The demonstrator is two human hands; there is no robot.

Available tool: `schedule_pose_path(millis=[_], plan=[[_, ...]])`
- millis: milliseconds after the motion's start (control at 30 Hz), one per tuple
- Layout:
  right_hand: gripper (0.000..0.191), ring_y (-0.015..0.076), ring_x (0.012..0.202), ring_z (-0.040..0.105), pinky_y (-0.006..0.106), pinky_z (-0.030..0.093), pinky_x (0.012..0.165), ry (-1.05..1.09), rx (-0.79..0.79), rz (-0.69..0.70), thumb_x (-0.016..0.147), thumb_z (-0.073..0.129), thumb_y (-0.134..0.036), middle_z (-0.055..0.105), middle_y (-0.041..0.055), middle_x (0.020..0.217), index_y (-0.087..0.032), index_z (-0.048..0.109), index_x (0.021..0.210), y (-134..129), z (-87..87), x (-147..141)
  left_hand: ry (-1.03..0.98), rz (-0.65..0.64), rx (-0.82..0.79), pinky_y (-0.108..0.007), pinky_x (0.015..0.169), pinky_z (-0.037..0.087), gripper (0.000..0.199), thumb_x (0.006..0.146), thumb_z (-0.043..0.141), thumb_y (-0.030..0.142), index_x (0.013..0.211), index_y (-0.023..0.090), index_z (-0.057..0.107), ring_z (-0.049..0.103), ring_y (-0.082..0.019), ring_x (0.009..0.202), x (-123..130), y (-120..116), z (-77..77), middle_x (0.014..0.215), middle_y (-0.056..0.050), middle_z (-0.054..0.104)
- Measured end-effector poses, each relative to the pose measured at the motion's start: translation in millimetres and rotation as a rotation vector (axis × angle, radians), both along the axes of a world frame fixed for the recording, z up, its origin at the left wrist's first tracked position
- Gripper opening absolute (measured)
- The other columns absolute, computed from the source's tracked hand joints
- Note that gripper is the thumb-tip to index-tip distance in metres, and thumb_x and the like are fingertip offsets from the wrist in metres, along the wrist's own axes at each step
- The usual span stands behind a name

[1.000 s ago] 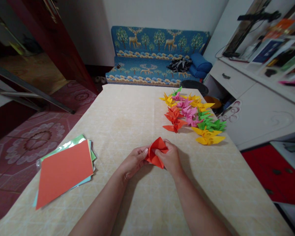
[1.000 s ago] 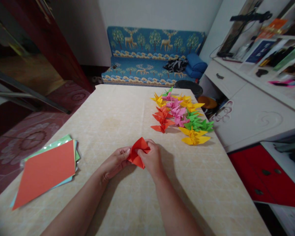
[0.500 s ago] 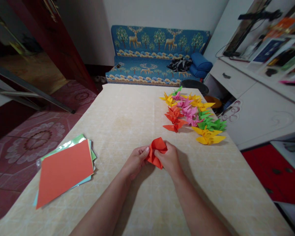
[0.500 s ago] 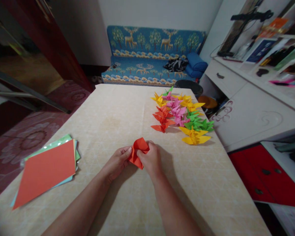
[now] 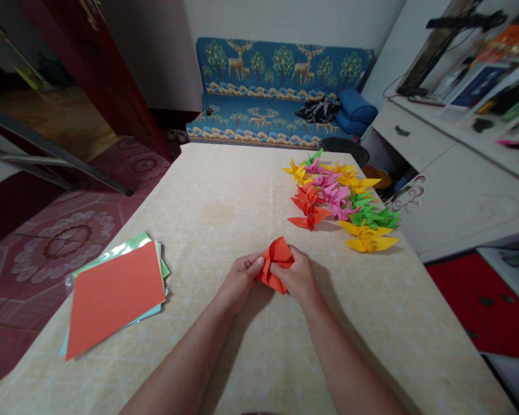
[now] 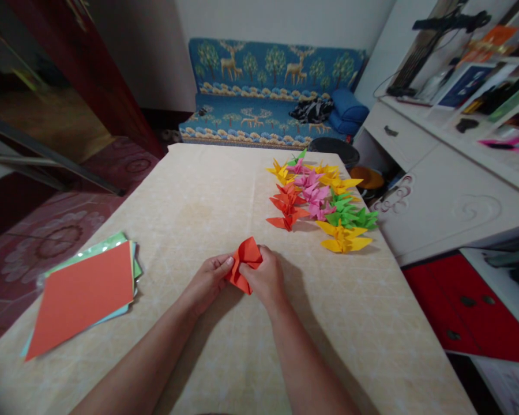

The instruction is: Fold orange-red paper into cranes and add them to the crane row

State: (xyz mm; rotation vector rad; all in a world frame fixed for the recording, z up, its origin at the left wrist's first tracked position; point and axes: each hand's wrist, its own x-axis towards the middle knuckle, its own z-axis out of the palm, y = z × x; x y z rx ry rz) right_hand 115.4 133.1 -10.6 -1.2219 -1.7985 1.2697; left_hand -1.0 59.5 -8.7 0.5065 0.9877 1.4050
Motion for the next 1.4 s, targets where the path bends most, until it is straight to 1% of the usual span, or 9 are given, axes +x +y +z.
schedule_pose_path(millis=[133,233,500,600,700,1000,1167,1267,1400], plan=[[0.012,0.0156,0.062,0.058,0.025,0.045,0.057,-0.012,0.006,0.002,0.065,0.062,-0.024,0.065,0.0009,0.07,-0.018,0.061,0.076,0,-2.1,0,0.019,0.022,0.003,-0.024,0.072,0.047,0.037,0.079,0.067,0.039,0.103,0.011,0.071,0.065,-0.017,0.075,1,0,-1.1,0.089,-0.01,0.073],[0.01,0.0154,0.061,0.057,0.024,0.044,0.057,-0.037,0.022,-0.019,0.066,0.061,-0.024,0.064,0.0003,0.068,-0.018,0.06,0.074,0,-4.5,0,0.035,0.046,-0.003,-0.025,0.071,0.046,0.039,0.079,0.067,0.038,0.108,0.011,0.07,0.065,-0.017,0.074,3,1,-1.2,0.087,-0.009,0.074],[0.011,0.0161,0.063,0.058,0.024,0.045,0.058,-0.05,0.042,-0.046,0.066,0.059,-0.022,0.065,0.0015,0.069,-0.018,0.062,0.076,-1,-4.6,-1,0.082,0.07,-0.015,-0.026,0.074,0.046,0.037,0.079,0.067,0.036,0.106,0.011,0.071,0.064,-0.018,0.075,5,2,-0.1,0.084,-0.009,0.074],[0.011,0.0164,0.063,0.059,0.025,0.046,0.058,-0.022,0.035,-0.024,0.067,0.059,-0.022,0.066,0.0018,0.07,-0.018,0.062,0.076,-1,-1.7,0,0.094,0.088,-0.009,-0.026,0.074,0.046,0.038,0.08,0.066,0.036,0.108,0.012,0.071,0.065,-0.018,0.078,6,2,-1.1,0.089,-0.009,0.074],[0.014,0.0171,0.065,0.061,0.026,0.047,0.06,0.0,0.011,0.014,0.068,0.06,-0.024,0.068,0.0023,0.072,-0.018,0.064,0.08,0,0.2,2,0.104,0.125,0.006,-0.026,0.073,0.046,0.036,0.081,0.064,0.037,0.108,0.013,0.07,0.065,-0.017,0.075,7,2,-2.2,0.089,-0.008,0.074],[0.026,0.0173,0.065,0.062,0.026,0.049,0.059,0.007,-0.032,0.071,0.062,0.065,-0.021,0.069,0.0022,0.075,-0.018,0.066,0.088,0,2.9,3,0.095,0.177,0.002,-0.028,0.072,0.047,0.041,0.081,0.064,0.041,0.109,0.011,0.069,0.066,-0.019,0.076,8,2,-3.5,0.09,-0.01,0.074],[0.034,0.0185,0.071,0.063,0.028,0.05,0.064,-0.015,-0.056,0.108,0.061,0.066,-0.019,0.069,0.0028,0.081,-0.019,0.064,0.095,0,6.3,3,0.114,0.205,0.029,-0.03,0.077,0.048,0.041,0.084,0.061,0.041,0.11,0.011,0.069,0.067,-0.02,0.08,9,2,-4.0,0.091,-0.011,0.074],[0.032,0.019,0.073,0.064,0.029,0.051,0.067,0.012,-0.071,0.126,0.061,0.066,-0.02,0.069,0.0032,0.082,-0.019,0.064,0.093,1,6.0,4,0.12,0.2,0.022,-0.03,0.078,0.048,0.042,0.083,0.062,0.041,0.111,0.011,0.068,0.067,-0.021,0.083,9,2,-4.0,0.095,-0.011,0.074],[0.023,0.0188,0.074,0.063,0.029,0.051,0.069,0.07,-0.058,0.12,0.066,0.062,-0.023,0.069,0.0028,0.081,-0.019,0.063,0.089,2,4.5,5,0.12,0.173,-0.002,-0.029,0.077,0.048,0.041,0.081,0.064,0.041,0.109,0.012,0.07,0.066,-0.022,0.085,8,3,-3.8,0.094,-0.012,0.074]])
